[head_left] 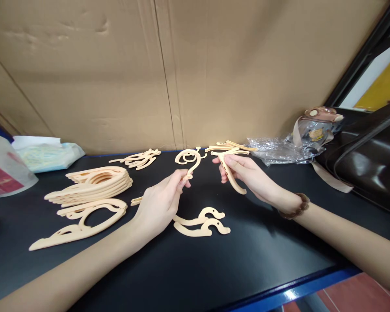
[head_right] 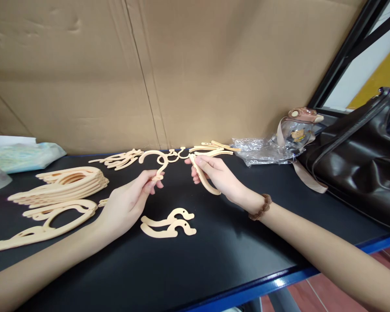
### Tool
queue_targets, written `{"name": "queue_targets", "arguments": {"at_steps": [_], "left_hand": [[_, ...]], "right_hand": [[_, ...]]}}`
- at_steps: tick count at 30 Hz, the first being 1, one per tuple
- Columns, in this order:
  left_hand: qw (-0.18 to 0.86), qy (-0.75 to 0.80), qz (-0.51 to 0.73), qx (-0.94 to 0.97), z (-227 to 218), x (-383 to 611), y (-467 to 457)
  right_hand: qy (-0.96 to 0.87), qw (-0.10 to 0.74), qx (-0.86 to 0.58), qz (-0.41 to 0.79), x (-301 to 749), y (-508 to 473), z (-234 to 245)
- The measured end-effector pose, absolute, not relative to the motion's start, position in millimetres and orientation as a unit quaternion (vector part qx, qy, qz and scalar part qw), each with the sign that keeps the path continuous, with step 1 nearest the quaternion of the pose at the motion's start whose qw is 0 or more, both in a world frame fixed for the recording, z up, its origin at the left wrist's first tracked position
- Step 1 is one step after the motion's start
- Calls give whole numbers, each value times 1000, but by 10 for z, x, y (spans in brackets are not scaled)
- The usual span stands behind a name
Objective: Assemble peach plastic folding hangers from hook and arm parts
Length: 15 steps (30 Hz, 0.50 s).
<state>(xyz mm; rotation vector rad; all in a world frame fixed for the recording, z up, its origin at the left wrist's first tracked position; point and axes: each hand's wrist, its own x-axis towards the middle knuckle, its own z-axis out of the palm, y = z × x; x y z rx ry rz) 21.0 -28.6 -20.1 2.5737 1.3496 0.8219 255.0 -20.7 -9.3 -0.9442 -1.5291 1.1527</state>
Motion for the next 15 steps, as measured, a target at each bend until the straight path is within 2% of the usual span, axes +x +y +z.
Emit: {"name": "queue_targets", "arguments": {"at_steps": [4,10,15], "left_hand": [[59,441,270,854,-198,214,-296],[74,443,271,851,-210,205,-294],[77,452,272,846,-206,217,-295]], "right_hand": [[-619,458,-384,510,2508,-236,-110],[-558,556,-342,512,2503,-231,-101],[-524,561,-323,553,2522,-219,-93]]}}
